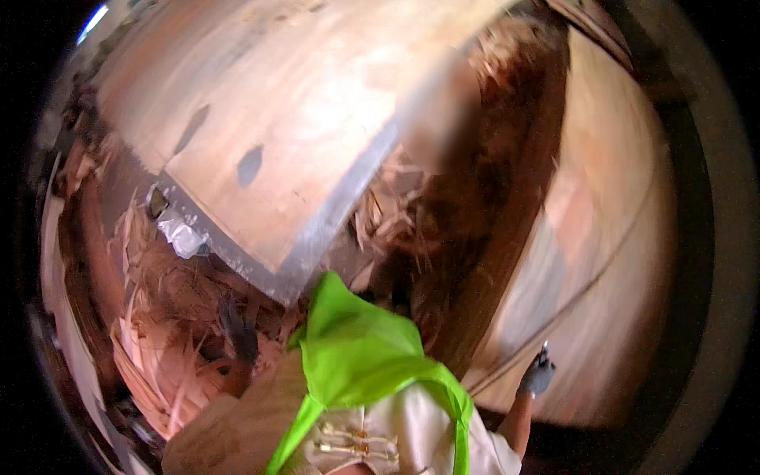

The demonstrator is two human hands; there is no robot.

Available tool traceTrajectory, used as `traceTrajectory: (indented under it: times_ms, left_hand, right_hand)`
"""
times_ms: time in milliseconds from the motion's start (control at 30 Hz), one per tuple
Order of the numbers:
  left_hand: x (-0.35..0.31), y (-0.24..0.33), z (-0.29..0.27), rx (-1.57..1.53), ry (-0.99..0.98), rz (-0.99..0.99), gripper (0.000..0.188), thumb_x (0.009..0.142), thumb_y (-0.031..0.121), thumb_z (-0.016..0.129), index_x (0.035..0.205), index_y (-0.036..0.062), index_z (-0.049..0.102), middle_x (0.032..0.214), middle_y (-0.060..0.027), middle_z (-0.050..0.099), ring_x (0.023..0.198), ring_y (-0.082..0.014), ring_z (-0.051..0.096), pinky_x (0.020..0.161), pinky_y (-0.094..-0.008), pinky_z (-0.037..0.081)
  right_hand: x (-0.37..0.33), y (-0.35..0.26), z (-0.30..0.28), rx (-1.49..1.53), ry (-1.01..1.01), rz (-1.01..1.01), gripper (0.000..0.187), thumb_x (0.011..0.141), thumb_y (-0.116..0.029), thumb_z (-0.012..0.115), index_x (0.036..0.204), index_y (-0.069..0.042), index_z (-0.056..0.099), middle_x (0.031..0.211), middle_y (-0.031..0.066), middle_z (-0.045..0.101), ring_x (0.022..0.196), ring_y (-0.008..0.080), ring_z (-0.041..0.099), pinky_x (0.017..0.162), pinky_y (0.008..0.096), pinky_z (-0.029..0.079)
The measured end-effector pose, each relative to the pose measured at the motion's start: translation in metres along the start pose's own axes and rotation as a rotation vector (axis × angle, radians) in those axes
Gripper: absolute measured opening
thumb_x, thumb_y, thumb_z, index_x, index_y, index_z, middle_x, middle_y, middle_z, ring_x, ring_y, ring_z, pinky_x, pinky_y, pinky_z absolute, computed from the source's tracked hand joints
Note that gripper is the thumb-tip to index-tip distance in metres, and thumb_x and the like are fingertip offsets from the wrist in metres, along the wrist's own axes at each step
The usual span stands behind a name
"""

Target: The person trims and measures large wood veneer sheets using a hand-held blade and a measuring tape, moving the sheets between stacks and a metal work table.

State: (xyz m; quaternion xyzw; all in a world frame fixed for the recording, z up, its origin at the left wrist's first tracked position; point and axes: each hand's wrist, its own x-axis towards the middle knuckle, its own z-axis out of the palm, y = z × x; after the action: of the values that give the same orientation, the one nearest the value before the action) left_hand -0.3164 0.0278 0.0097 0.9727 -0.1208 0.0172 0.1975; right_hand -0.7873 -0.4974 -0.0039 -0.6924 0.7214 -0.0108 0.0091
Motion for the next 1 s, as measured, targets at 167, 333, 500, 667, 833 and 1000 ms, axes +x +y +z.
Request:
traceTrajectory:
  times_ms: [167,333,500,667,833,1000]
  left_hand:
    - [-0.151,-0.037,0.051,0.020,-0.133,-0.525,0.065,0.086,0.026,0.052,0.140,0.0004,0.025,0.145,-0.0206,0.025,0.133,-0.0351,0.026,0.107,-0.0417,0.023]
    - [-0.308,-0.025,0.099,-0.080,-0.118,-0.836,0.066,0.084,0.026,0.054,0.140,0.0029,0.026,0.144,-0.0211,0.026,0.129,-0.0371,0.031,0.104,-0.0444,0.029]
    - [-0.356,0.032,0.074,-0.129,-0.183,-1.296,0.061,0.086,0.034,0.050,0.137,0.0067,0.031,0.141,-0.0169,0.033,0.119,-0.0373,0.043,0.095,-0.0451,0.039]
    - [-0.446,0.084,0.112,-0.344,-0.369,-1.656,0.059,0.086,0.037,0.050,0.135,0.0068,0.035,0.133,-0.0177,0.043,0.110,-0.0362,0.052,0.088,-0.0460,0.044]
    - [-0.471,0.115,0.180,-0.488,-0.425,-1.735,0.053,0.085,0.033,0.053,0.129,0.0082,0.041,0.122,-0.0186,0.051,0.101,-0.0358,0.056,0.080,-0.0459,0.048]
    - [-0.410,0.090,0.257,-0.501,-0.215,-1.650,0.057,0.081,0.032,0.058,0.131,0.0129,0.040,0.129,-0.0192,0.045,0.112,-0.0360,0.049,0.087,-0.0451,0.045]
  right_hand:
    - [0.074,-0.160,0.008,0.414,-0.083,-0.611,0.018,0.087,-0.016,0.052,0.092,0.000,0.059,0.096,0.0201,0.055,0.086,0.0362,0.054,0.074,0.0385,0.044]
    - [0.042,-0.338,-0.028,0.668,-0.370,-1.119,0.008,0.082,-0.004,0.051,0.088,-0.005,0.056,0.095,0.0158,0.053,0.088,0.0326,0.055,0.076,0.0378,0.046]
    - [-0.073,-0.472,-0.053,0.311,-0.147,-1.873,0.023,0.081,-0.005,0.055,0.103,-0.009,0.058,0.110,0.0131,0.054,0.094,0.0300,0.056,0.080,0.0332,0.048]
    - [-0.242,-0.598,-0.048,0.241,-0.233,-2.282,0.030,0.084,-0.003,0.051,0.113,-0.009,0.056,0.115,0.0149,0.056,0.109,0.0286,0.053,0.088,0.0400,0.048]
    - [-0.347,-0.653,-0.034,0.312,0.078,-2.569,0.034,0.085,0.000,0.046,0.117,-0.007,0.055,0.121,0.0163,0.053,0.109,0.0311,0.051,0.092,0.0392,0.042]
    - [-0.334,-0.674,0.035,0.316,-0.491,-2.376,0.042,0.096,-0.022,0.043,0.132,0.001,0.040,0.135,0.0145,0.042,0.124,0.0263,0.040,0.104,0.0361,0.033]
